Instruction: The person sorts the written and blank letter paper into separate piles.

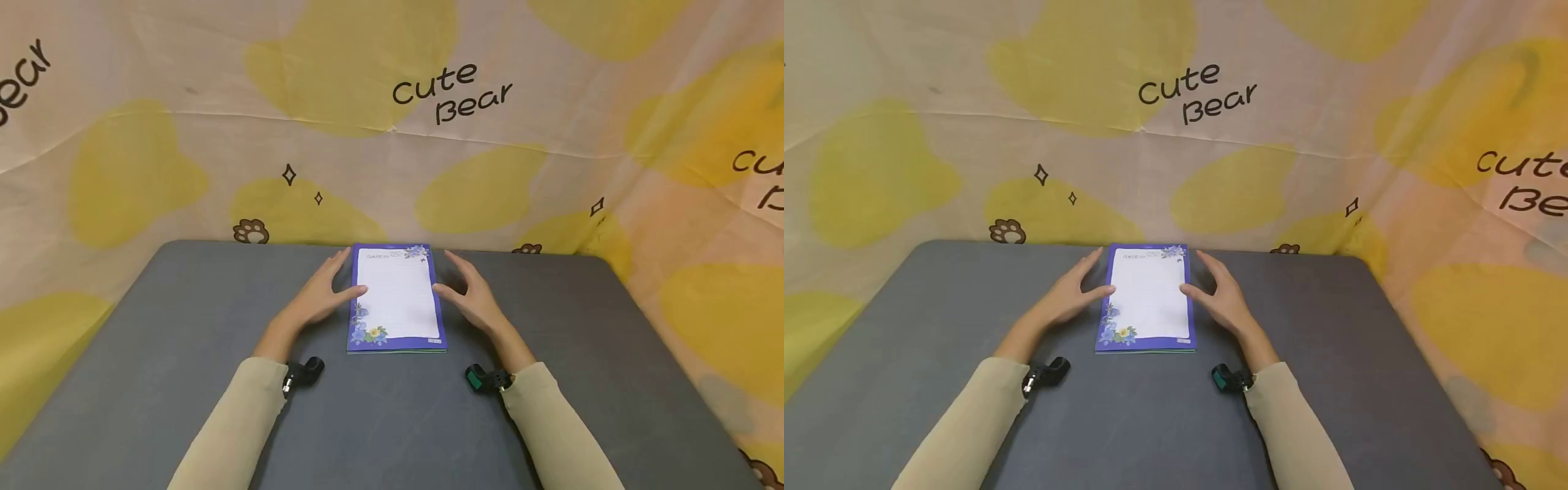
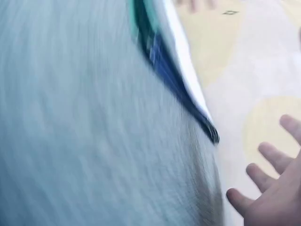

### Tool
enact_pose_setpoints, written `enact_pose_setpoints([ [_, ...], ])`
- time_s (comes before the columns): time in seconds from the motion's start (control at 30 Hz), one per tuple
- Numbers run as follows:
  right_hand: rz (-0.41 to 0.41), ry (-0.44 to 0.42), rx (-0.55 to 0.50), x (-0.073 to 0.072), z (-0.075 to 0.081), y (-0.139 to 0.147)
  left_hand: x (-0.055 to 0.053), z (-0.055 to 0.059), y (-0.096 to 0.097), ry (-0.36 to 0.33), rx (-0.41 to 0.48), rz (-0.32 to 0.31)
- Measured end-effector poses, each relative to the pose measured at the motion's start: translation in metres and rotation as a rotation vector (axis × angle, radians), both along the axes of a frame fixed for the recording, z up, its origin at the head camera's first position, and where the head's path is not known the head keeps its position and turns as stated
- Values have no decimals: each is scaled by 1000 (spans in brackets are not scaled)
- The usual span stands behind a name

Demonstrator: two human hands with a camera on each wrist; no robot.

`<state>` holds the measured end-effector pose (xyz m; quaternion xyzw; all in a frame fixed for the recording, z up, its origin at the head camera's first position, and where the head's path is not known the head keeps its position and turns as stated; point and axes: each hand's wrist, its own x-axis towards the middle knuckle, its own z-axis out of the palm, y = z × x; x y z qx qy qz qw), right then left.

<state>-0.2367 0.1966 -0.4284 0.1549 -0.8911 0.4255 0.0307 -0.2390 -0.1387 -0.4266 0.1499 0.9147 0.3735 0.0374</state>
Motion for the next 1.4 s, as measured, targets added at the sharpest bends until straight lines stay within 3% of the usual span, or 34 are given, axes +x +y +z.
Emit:
enact_pose_setpoints([
  [0.1, -2, -11, -40, 4, -11, 0, 3, -10, 2, 28, 78, 3],
  [0.23, 37, 12, 39, 8, -20, 1, 6, -19, 4, 79, 86, -35],
  [0.5, 151, 55, 201, 9, -29, -5, 8, -27, 2, 100, -149, -106],
  [0.7, 210, 81, 286, 9, -31, -8, 8, -28, 0, 118, -215, -113],
  [1.07, 241, 88, 441, 11, -28, -5, 8, -25, 5, 126, -295, -156],
  [1.4, 250, 76, 502, 5, -25, -4, 7, -22, 8, 128, -297, -158],
])
